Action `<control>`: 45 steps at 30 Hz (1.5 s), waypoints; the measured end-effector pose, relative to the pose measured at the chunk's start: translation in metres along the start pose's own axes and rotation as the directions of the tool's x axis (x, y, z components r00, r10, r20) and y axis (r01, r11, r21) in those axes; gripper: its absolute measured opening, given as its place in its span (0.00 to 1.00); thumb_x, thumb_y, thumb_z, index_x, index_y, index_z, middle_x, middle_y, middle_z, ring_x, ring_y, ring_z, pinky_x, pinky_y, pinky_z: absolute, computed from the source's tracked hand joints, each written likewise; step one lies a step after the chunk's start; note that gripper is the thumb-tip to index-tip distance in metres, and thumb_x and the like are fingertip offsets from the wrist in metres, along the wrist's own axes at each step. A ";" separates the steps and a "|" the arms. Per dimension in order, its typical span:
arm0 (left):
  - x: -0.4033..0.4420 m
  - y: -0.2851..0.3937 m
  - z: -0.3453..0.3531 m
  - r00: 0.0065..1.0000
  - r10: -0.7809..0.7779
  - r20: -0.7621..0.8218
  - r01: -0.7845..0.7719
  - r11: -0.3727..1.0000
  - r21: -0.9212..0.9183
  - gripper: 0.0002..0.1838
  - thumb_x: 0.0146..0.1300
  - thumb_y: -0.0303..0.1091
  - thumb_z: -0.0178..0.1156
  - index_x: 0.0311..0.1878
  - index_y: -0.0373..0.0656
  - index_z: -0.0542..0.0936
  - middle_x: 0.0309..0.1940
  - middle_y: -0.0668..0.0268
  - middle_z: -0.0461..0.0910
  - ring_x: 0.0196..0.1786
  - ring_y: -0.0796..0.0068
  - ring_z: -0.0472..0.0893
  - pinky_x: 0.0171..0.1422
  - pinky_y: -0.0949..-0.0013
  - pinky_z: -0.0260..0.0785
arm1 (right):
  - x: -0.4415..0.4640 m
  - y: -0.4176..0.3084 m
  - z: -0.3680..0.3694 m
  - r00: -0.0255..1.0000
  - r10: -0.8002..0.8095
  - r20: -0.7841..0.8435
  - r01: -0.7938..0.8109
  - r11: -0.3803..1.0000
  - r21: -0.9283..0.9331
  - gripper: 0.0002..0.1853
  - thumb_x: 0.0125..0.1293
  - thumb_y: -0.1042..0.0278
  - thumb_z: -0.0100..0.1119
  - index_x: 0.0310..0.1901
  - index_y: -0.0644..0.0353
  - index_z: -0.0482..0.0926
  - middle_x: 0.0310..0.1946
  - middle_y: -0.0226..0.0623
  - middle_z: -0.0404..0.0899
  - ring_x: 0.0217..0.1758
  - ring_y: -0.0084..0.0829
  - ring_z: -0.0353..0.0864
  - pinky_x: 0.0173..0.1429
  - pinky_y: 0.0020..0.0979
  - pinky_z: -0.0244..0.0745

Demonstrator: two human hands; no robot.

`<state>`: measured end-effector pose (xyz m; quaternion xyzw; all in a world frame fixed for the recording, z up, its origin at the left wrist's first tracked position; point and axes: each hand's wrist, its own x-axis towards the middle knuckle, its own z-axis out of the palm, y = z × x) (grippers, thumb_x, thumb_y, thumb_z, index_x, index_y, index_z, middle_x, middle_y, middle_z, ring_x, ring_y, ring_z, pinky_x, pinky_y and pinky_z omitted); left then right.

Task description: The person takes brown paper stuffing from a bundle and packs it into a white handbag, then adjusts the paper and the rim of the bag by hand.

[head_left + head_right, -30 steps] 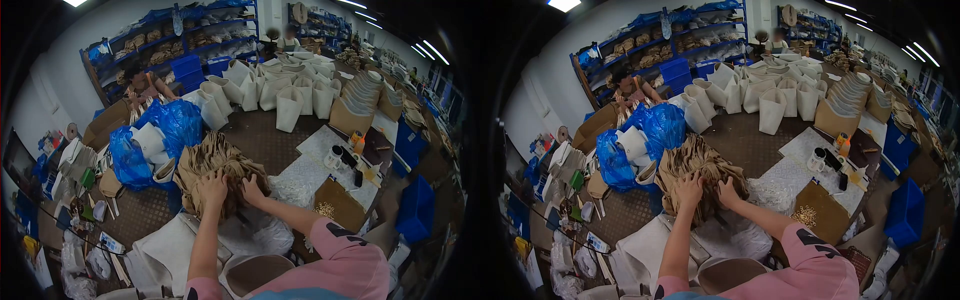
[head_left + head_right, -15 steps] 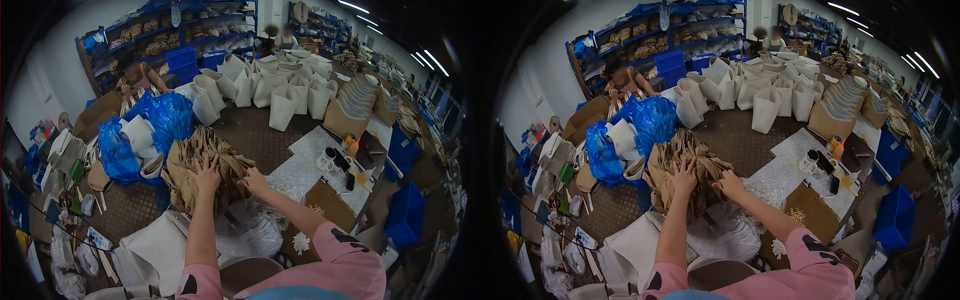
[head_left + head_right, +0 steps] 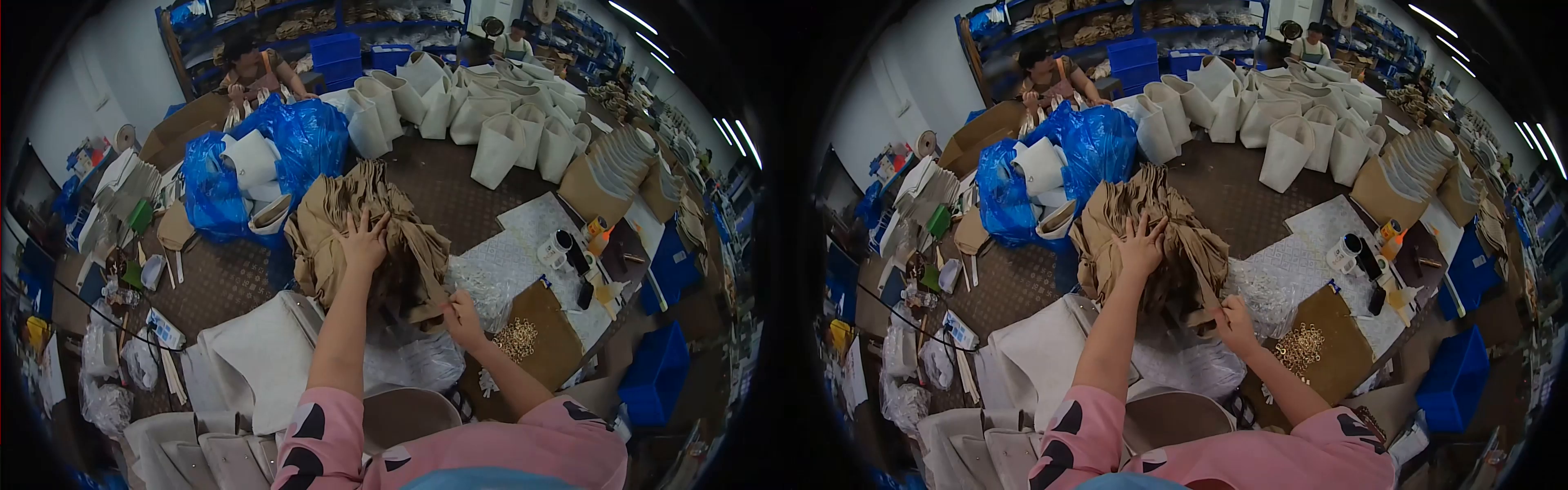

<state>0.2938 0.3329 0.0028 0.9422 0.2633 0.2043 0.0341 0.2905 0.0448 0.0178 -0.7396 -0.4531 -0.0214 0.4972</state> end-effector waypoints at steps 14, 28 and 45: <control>0.024 -0.003 0.000 0.996 -0.086 0.006 0.086 0.992 -0.088 0.24 0.74 0.50 0.45 0.72 0.70 0.64 0.75 0.67 0.60 0.78 0.52 0.55 0.72 0.25 0.43 | -0.120 -0.071 -0.073 0.757 0.648 0.089 -0.619 0.666 0.417 0.21 0.78 0.58 0.47 0.62 0.66 0.71 0.55 0.36 0.77 0.53 0.27 0.78 0.55 0.28 0.73; -0.172 0.031 -0.216 0.567 0.084 0.819 0.800 0.179 -0.573 0.36 0.67 0.59 0.57 0.68 0.40 0.68 0.45 0.59 0.83 0.40 0.69 0.84 0.46 0.70 0.76 | -0.086 -0.126 -0.006 0.820 0.247 0.516 -0.554 0.568 0.608 0.24 0.75 0.49 0.53 0.56 0.65 0.76 0.54 0.35 0.76 0.54 0.23 0.73 0.58 0.25 0.68; -0.397 0.090 -0.340 0.507 -0.843 0.181 0.430 0.066 -0.900 0.32 0.61 0.26 0.65 0.67 0.35 0.65 0.54 0.58 0.79 0.54 0.67 0.80 0.58 0.67 0.73 | -0.145 -0.078 -0.094 0.491 -0.625 0.607 0.339 0.779 0.528 0.21 0.60 0.65 0.66 0.56 0.53 0.77 0.56 0.37 0.74 0.67 0.40 0.69 0.76 0.53 0.52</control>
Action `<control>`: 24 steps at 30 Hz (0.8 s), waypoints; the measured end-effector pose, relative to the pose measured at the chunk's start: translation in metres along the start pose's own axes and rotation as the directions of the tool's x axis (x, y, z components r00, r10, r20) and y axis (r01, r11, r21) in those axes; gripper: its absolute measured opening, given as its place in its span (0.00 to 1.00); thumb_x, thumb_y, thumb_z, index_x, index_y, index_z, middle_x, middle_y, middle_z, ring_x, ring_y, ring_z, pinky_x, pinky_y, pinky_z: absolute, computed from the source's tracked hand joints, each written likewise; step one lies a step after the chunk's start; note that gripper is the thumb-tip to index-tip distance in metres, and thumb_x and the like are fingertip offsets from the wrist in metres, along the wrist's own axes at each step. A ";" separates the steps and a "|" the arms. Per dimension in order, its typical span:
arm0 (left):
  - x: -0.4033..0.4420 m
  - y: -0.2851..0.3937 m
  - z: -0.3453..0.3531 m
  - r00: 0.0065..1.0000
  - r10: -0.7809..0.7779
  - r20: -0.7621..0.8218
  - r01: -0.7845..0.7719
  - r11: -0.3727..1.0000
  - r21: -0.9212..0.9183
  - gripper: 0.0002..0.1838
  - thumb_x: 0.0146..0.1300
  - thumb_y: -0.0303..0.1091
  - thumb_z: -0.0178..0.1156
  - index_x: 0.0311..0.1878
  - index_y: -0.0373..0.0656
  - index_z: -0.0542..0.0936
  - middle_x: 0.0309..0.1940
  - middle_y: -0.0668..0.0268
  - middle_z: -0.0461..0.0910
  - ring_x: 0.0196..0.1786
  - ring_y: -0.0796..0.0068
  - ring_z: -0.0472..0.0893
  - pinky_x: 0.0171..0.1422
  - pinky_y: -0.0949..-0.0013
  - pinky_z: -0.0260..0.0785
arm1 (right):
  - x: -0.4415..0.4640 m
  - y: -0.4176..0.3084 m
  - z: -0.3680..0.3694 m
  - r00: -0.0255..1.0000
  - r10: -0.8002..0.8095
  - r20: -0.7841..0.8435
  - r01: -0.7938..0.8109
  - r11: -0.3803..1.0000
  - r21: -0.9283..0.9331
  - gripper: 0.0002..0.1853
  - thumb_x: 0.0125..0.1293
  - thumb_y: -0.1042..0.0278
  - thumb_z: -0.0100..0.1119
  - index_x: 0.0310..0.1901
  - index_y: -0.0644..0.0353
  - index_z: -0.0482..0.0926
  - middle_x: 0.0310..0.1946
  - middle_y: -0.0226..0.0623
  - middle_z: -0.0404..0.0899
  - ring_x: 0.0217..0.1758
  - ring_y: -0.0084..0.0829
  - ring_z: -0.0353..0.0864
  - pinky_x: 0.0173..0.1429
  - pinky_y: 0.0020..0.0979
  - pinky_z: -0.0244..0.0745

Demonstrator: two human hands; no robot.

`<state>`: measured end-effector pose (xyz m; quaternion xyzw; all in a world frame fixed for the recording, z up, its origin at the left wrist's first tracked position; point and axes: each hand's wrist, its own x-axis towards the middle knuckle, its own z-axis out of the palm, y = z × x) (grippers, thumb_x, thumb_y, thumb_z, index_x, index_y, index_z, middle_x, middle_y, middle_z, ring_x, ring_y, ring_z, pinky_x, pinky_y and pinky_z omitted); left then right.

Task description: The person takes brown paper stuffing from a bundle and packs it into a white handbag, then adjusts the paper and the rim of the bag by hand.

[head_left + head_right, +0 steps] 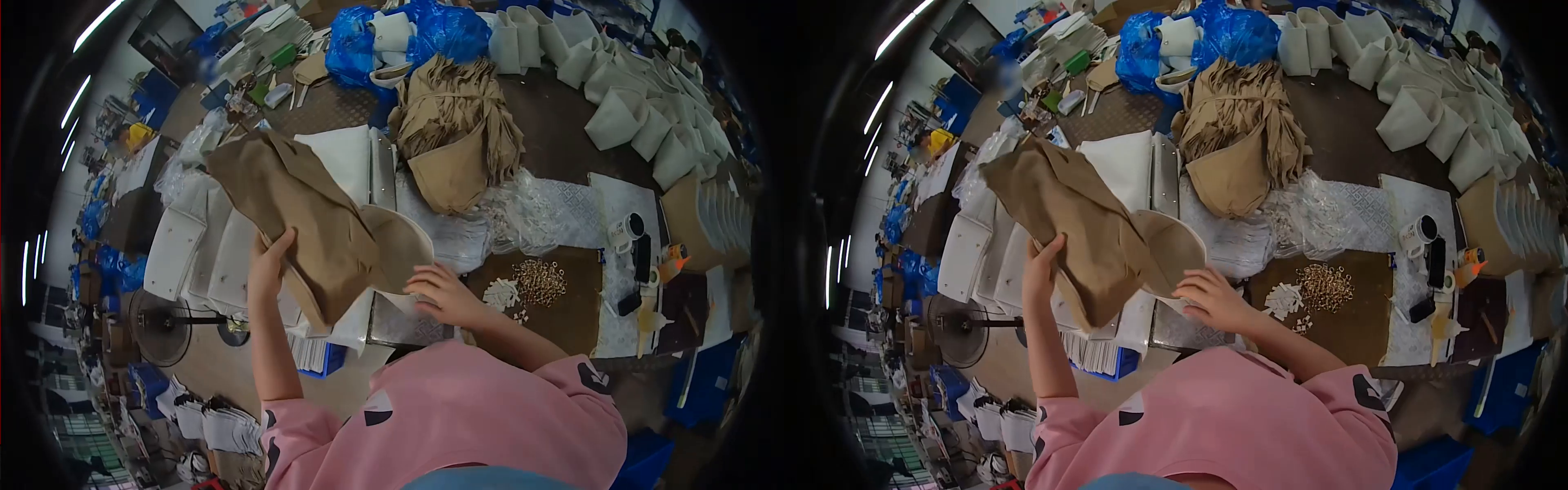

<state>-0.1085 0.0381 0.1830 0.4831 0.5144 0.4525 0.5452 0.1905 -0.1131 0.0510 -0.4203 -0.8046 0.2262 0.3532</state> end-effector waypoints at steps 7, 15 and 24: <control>-0.047 0.000 0.024 0.892 0.316 0.323 -0.448 0.526 0.723 0.48 0.58 0.19 0.59 0.80 0.56 0.48 0.63 0.51 0.74 0.61 0.65 0.76 0.63 0.66 0.70 | -0.007 0.009 0.048 0.978 -0.073 -0.198 0.084 0.995 0.047 0.11 0.62 0.70 0.61 0.46 0.54 0.77 0.45 0.33 0.74 0.53 0.36 0.76 0.75 0.50 0.55; -0.052 0.067 0.028 0.741 -0.317 0.591 -0.326 0.600 0.731 0.28 0.60 0.21 0.61 0.66 0.43 0.75 0.54 0.64 0.80 0.51 0.81 0.77 0.55 0.75 0.71 | -0.002 -0.013 0.071 0.938 -0.205 -0.279 0.215 0.977 0.006 0.07 0.55 0.72 0.61 0.37 0.57 0.80 0.35 0.34 0.74 0.45 0.35 0.75 0.60 0.39 0.65; 0.054 -0.059 0.065 0.843 -0.380 0.380 -0.276 0.301 0.913 0.25 0.58 0.35 0.67 0.58 0.34 0.80 0.40 0.58 0.86 0.39 0.73 0.83 0.44 0.70 0.75 | -0.007 -0.020 0.112 0.918 -0.186 -0.350 0.224 0.972 0.072 0.07 0.60 0.67 0.59 0.40 0.54 0.80 0.40 0.39 0.73 0.50 0.42 0.71 0.58 0.39 0.65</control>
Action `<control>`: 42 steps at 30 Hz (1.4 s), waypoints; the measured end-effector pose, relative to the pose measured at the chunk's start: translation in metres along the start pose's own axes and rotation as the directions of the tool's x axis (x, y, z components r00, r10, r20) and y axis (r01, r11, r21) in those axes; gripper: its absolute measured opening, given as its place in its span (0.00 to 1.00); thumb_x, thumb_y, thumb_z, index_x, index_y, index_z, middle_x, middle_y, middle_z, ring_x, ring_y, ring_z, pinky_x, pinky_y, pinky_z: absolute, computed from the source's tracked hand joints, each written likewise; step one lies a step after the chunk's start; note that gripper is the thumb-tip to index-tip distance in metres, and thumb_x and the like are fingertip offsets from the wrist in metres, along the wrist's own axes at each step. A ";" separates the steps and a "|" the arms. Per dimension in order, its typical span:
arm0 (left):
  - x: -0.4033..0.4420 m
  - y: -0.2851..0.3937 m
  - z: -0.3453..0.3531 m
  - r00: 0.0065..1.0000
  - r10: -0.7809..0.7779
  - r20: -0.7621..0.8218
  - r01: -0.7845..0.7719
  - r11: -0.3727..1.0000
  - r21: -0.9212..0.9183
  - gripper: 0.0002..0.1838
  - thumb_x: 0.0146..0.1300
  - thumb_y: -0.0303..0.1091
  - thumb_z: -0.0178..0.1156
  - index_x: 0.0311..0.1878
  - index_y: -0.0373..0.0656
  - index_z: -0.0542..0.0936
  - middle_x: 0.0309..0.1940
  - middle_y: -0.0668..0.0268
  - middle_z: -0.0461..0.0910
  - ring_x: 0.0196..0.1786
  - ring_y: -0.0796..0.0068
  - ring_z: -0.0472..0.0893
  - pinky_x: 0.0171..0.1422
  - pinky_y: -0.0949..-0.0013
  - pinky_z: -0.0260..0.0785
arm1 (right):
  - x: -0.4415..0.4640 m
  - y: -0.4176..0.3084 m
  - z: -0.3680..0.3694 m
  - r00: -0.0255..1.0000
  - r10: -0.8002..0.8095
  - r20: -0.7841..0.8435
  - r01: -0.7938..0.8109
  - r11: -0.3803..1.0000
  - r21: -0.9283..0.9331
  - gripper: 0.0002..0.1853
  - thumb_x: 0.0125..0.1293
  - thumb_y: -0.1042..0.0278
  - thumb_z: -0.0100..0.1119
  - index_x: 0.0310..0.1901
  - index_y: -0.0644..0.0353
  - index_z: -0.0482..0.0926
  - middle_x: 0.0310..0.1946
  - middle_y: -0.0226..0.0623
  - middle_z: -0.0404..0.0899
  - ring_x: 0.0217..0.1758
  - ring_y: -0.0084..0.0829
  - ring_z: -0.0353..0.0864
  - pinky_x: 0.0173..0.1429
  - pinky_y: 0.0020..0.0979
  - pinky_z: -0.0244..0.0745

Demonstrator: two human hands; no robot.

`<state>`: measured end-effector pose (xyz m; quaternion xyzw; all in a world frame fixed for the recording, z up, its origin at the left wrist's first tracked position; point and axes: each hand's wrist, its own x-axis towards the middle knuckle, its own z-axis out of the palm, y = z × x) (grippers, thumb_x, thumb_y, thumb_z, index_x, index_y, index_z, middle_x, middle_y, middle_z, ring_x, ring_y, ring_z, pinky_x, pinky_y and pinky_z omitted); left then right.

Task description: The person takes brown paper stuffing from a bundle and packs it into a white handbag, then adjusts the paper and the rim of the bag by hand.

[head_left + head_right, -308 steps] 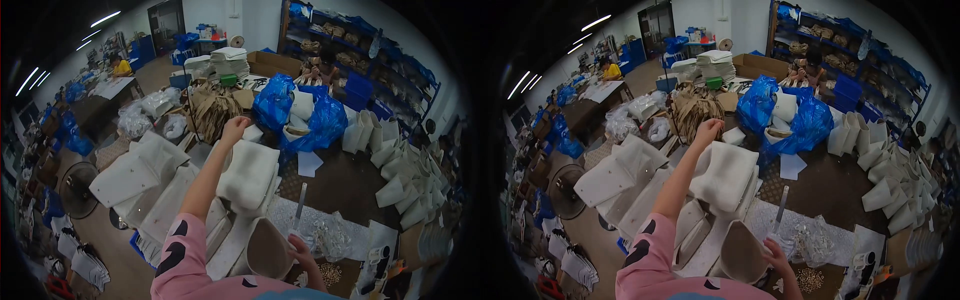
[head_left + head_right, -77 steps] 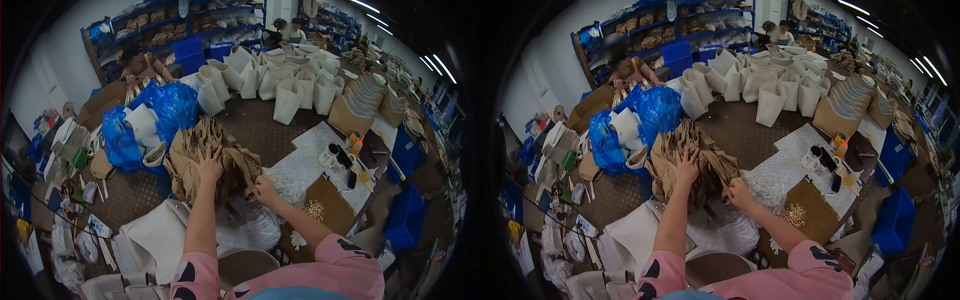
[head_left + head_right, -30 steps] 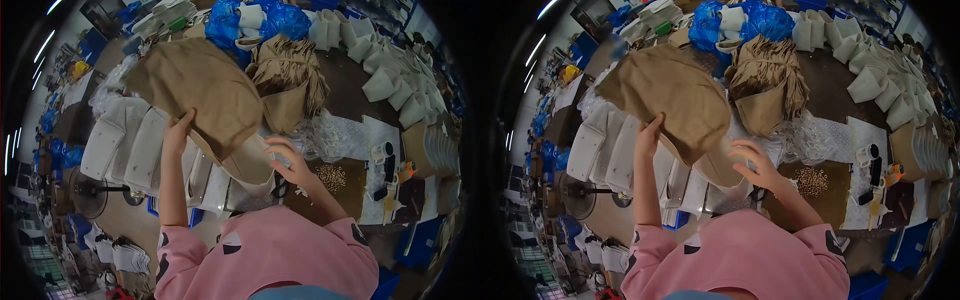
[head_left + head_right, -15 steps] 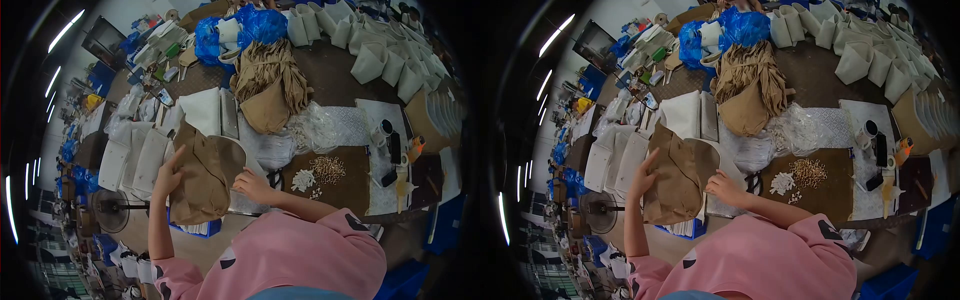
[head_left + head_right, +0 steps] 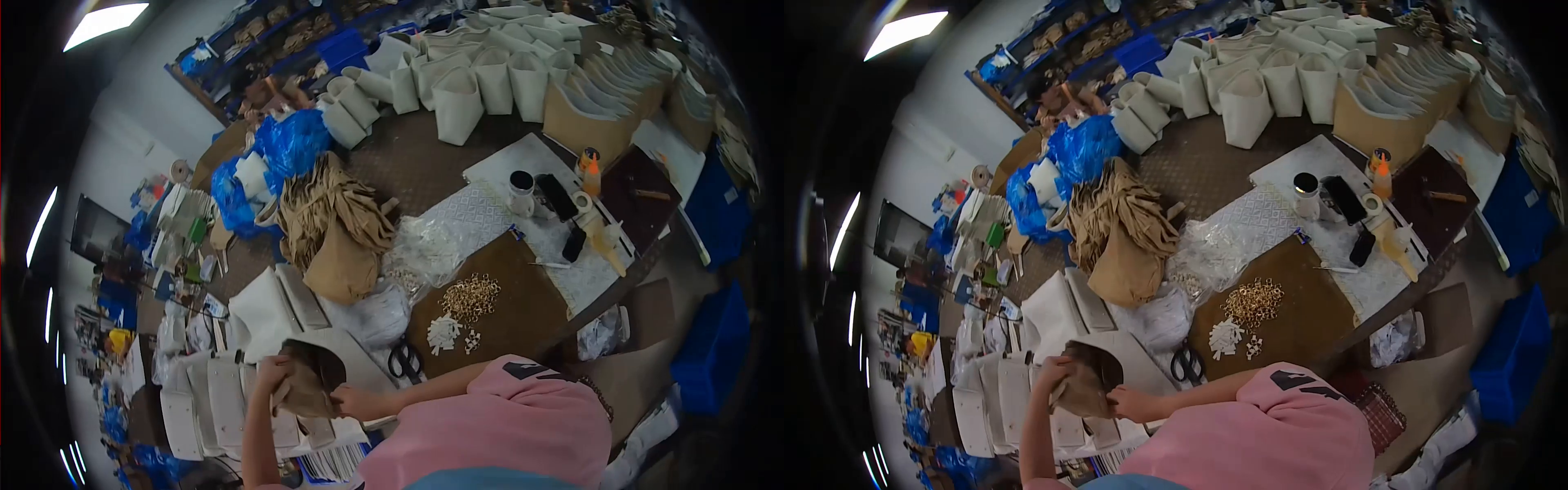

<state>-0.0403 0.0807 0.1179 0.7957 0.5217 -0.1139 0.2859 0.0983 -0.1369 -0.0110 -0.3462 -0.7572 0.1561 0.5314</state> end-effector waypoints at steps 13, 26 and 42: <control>0.005 -0.003 0.042 0.876 0.145 0.461 0.120 0.859 -0.498 0.25 0.60 0.26 0.62 0.62 0.34 0.76 0.48 0.57 0.83 0.43 0.67 0.84 0.50 0.68 0.76 | 0.006 -0.003 -0.015 0.995 0.012 0.101 -0.018 0.998 0.055 0.05 0.60 0.67 0.63 0.37 0.50 0.77 0.41 0.37 0.70 0.47 0.40 0.70 0.54 0.39 0.66; 0.025 0.003 0.124 0.988 0.133 0.083 -0.151 0.947 0.284 0.22 0.54 0.40 0.59 0.52 0.40 0.83 0.46 0.46 0.83 0.49 0.46 0.82 0.55 0.52 0.75 | 0.009 -0.001 -0.025 0.978 -0.180 0.105 0.171 0.981 0.089 0.19 0.69 0.63 0.56 0.58 0.62 0.73 0.41 0.44 0.73 0.43 0.39 0.74 0.49 0.38 0.67; 0.000 -0.011 0.123 0.985 0.138 0.106 -0.044 0.785 -0.618 0.27 0.58 0.21 0.62 0.63 0.31 0.75 0.48 0.54 0.84 0.47 0.72 0.83 0.51 0.73 0.76 | 0.020 0.005 -0.010 0.977 0.156 0.146 -0.183 0.962 0.203 0.14 0.63 0.73 0.57 0.50 0.57 0.72 0.42 0.39 0.71 0.44 0.42 0.75 0.48 0.39 0.70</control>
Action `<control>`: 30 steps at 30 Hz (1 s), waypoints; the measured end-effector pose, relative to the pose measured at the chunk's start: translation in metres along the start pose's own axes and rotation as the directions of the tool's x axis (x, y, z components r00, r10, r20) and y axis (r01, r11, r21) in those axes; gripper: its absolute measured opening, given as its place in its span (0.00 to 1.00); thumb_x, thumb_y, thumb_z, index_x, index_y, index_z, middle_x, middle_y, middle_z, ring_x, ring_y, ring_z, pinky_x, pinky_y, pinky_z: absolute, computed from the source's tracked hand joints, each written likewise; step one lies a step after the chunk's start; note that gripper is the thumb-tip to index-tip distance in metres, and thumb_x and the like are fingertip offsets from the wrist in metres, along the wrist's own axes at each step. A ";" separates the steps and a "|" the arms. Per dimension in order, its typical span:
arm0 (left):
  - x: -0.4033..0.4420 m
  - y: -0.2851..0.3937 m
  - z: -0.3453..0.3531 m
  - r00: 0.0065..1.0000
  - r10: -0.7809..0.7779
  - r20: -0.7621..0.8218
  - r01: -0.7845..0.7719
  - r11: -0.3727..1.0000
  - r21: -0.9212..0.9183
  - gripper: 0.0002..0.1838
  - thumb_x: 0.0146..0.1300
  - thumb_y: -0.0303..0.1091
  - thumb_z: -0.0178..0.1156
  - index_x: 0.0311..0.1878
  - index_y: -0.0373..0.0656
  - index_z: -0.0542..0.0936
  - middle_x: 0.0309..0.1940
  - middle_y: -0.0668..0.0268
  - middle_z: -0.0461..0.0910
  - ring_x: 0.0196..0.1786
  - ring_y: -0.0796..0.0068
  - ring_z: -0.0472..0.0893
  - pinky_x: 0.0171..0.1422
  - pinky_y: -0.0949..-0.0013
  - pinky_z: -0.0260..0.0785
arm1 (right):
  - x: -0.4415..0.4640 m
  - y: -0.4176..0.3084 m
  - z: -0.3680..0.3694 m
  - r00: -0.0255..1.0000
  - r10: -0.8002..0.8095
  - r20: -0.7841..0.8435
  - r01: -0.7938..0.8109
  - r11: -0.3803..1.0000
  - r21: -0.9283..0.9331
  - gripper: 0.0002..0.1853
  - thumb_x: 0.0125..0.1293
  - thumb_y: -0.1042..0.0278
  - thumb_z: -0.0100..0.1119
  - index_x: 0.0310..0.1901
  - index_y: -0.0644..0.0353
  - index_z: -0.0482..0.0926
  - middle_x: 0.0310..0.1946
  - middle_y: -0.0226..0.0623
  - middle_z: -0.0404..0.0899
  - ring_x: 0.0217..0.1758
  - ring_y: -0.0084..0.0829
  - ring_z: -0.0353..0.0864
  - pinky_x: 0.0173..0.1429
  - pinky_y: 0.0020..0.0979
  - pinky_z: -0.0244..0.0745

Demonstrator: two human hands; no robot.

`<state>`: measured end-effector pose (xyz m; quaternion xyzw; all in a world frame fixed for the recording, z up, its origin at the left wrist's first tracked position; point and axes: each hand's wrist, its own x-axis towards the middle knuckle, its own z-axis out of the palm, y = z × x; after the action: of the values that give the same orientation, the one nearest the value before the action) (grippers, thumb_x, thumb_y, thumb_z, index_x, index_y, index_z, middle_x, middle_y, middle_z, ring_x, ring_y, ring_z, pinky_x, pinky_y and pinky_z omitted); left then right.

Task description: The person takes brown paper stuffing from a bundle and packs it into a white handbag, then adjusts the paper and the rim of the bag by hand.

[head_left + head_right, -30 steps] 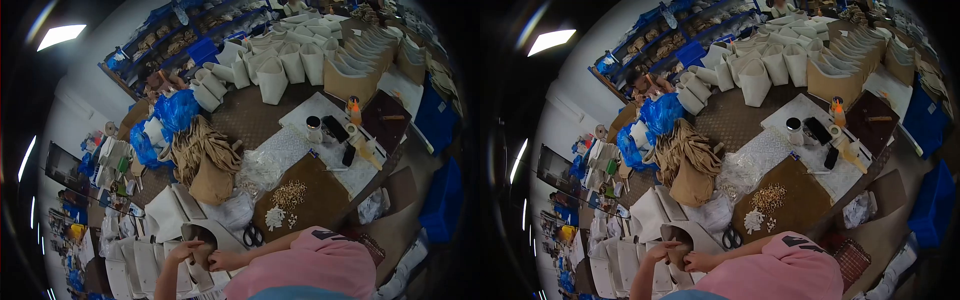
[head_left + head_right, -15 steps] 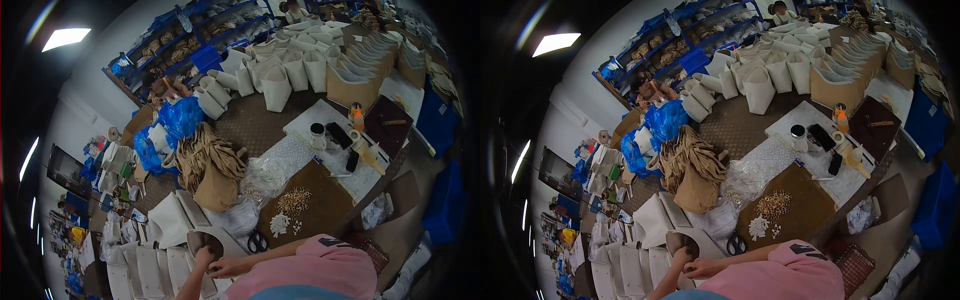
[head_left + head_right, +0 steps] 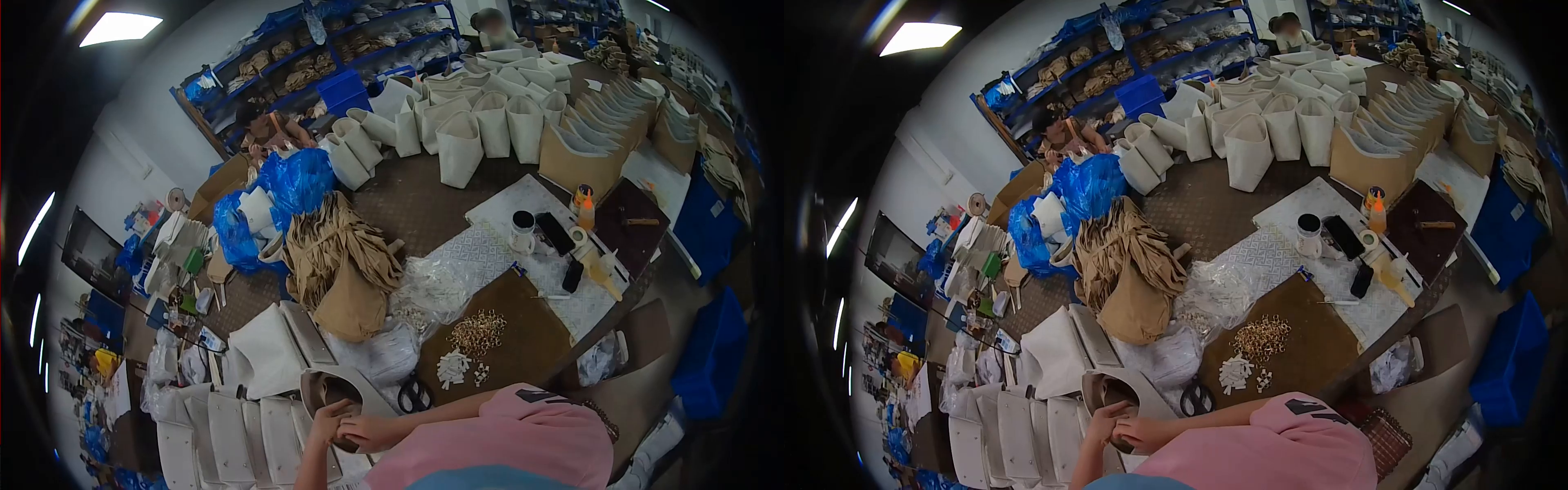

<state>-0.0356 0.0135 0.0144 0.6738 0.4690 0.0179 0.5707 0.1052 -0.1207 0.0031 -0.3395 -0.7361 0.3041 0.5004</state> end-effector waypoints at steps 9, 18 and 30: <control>0.009 -0.013 0.002 0.871 0.418 -0.258 -0.234 0.815 0.530 0.20 0.55 0.36 0.65 0.46 0.31 0.77 0.38 0.46 0.84 0.45 0.47 0.85 0.48 0.57 0.76 | 0.025 0.033 -0.006 0.998 0.033 -0.062 -0.036 0.998 -0.049 0.08 0.62 0.77 0.55 0.43 0.57 0.71 0.46 0.41 0.68 0.49 0.46 0.73 0.51 0.42 0.69; -0.003 -0.007 -0.023 0.994 0.055 -0.097 -0.088 0.925 -0.371 0.30 0.62 0.20 0.57 0.69 0.37 0.65 0.45 0.62 0.80 0.44 0.70 0.81 0.39 0.71 0.74 | 0.058 0.037 -0.058 0.932 0.024 0.361 -0.001 0.998 -0.064 0.28 0.51 0.70 0.71 0.53 0.56 0.68 0.57 0.37 0.67 0.59 0.45 0.71 0.60 0.43 0.69; 0.021 -0.030 -0.026 0.881 0.366 -0.299 -0.206 0.866 0.456 0.32 0.58 0.23 0.61 0.67 0.39 0.64 0.44 0.52 0.82 0.47 0.57 0.83 0.45 0.61 0.76 | 0.055 0.073 -0.050 0.965 0.116 0.234 -0.084 0.986 -0.143 0.12 0.53 0.72 0.67 0.33 0.60 0.70 0.46 0.37 0.73 0.40 0.40 0.77 0.43 0.39 0.72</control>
<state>-0.0566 0.0438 -0.0111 0.8253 0.4553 0.1335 0.3063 0.1519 -0.0278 -0.0095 -0.3690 -0.7917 0.3189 0.3678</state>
